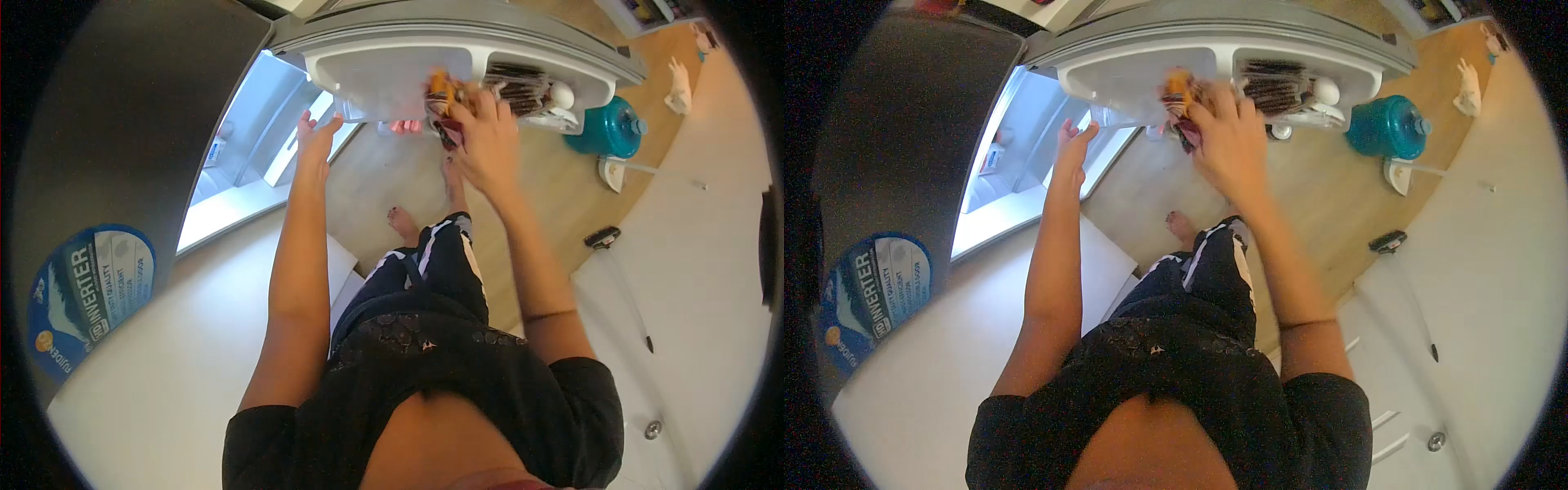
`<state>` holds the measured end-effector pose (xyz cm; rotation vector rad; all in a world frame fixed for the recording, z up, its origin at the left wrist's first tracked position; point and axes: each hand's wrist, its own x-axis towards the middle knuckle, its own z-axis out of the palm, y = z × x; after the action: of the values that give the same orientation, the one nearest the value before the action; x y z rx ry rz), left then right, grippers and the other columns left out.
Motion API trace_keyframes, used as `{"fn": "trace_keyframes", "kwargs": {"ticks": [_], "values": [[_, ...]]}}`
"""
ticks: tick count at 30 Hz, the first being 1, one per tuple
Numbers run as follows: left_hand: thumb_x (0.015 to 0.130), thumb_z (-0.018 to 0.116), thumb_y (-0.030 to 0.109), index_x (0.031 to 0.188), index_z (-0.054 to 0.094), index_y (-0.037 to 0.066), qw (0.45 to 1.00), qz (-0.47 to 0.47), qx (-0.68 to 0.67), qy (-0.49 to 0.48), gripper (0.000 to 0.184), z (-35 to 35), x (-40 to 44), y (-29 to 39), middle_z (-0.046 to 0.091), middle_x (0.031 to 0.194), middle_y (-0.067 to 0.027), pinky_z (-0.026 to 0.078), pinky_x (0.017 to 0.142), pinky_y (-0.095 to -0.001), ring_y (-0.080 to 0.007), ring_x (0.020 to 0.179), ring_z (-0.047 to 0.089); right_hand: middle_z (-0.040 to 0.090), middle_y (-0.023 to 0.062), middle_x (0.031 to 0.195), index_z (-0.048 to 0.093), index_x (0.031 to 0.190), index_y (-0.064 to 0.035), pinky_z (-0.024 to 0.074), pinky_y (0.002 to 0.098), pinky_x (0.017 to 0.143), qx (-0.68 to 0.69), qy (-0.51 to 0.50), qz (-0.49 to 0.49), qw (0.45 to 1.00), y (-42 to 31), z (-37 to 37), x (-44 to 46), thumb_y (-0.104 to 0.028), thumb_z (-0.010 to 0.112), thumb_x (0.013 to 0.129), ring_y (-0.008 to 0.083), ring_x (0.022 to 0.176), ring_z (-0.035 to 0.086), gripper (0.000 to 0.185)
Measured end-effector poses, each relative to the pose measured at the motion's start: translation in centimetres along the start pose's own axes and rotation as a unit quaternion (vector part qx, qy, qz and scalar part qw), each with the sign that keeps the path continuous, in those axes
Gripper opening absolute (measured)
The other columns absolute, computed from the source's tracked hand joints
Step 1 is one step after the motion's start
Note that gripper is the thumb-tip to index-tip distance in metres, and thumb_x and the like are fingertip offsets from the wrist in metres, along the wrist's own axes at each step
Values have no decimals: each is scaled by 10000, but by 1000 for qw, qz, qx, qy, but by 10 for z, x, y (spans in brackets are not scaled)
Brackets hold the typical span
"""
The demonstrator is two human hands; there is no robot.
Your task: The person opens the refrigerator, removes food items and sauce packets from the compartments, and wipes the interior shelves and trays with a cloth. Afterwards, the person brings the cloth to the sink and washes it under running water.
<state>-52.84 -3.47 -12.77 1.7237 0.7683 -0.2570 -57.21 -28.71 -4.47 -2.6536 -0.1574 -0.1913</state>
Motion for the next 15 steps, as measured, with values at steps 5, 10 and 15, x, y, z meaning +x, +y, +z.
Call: {"fn": "trace_keyframes", "kwargs": {"ticks": [5,10,15], "values": [[749,723,269,1282,410,-20,998,24,-50,-30,681,-3,13,-12,473,1201,-156,329,967,-305,-220,1129,451,563,-12,1025,644,1030,-94,317,320,884,-377,-147,-369,837,26,16,46,-315,605,737,205,1032,445,369],[689,725,232,1175,510,-14,997,80,-4,18,586,-2,17,-14,562,1067,-136,448,808,-317,-215,960,555,555,-30,976,654,977,-122,307,300,873,-480,-234,-461,709,15,18,74,-420,615,665,172,1029,421,434],[699,735,237,1169,506,-24,999,45,-7,-13,584,2,26,-21,569,1030,-128,442,809,-304,-198,941,553,546,-12,988,652,975,-109,325,293,849,-456,-236,-451,730,24,35,75,-378,596,675,186,1037,427,407]]}}
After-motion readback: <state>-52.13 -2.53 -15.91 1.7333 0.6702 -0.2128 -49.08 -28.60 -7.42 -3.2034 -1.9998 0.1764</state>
